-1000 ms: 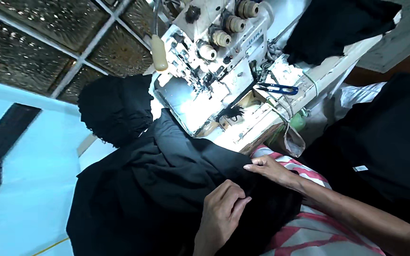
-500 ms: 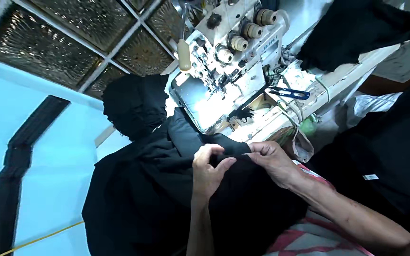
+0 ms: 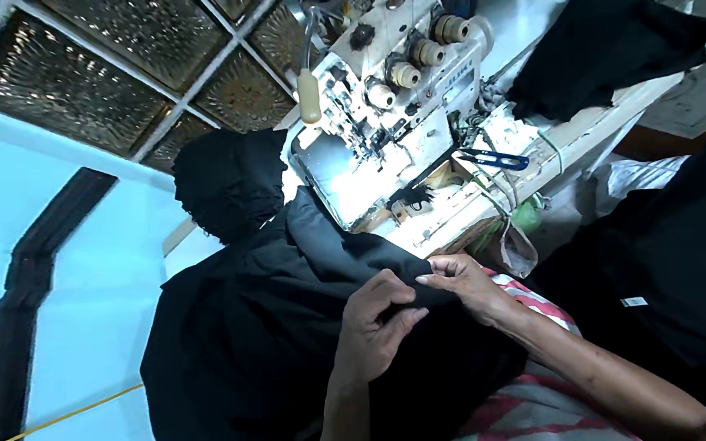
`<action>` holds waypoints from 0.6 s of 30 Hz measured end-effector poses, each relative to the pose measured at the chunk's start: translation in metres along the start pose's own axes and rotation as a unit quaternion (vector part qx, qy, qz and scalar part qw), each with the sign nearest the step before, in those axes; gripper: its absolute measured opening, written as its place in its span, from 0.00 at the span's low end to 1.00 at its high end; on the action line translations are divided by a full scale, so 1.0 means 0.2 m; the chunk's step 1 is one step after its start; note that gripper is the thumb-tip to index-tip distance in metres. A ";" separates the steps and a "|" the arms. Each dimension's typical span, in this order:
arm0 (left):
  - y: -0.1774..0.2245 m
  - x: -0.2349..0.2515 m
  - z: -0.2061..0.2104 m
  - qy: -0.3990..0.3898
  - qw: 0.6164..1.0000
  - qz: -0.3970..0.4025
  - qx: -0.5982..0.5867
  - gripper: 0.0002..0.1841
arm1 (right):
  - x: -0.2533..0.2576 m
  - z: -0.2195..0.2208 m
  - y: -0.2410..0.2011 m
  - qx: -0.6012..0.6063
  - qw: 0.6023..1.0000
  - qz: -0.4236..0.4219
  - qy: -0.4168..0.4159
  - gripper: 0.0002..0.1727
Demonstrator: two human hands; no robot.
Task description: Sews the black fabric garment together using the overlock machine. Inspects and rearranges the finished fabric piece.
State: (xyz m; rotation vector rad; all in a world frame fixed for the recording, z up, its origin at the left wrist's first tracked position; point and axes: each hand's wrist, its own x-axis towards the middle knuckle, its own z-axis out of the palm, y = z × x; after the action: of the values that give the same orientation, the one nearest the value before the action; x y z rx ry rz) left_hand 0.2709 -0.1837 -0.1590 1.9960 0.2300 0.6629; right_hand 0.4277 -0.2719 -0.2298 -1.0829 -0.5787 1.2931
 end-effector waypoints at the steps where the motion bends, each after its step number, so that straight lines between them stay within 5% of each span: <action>1: 0.01 0.00 0.01 0.001 1.000 0.011 0.009 0.06 | -0.01 0.01 -0.01 0.015 1.000 -0.006 0.000 0.09; 10: -0.08 0.00 0.07 0.145 0.966 -0.037 0.209 0.08 | 0.01 0.06 -0.09 0.003 0.999 -0.045 0.002 0.05; 18: -0.07 -0.05 0.03 0.179 0.974 -0.008 0.142 0.04 | 0.00 0.13 -0.11 0.016 0.997 -0.023 -0.068 0.10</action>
State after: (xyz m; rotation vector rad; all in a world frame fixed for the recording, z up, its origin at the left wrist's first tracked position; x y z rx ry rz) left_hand 0.2678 -0.1845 -0.1763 2.1287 0.5847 1.0258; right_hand 0.4166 -0.2627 -0.1995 -0.9557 -0.6798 1.3389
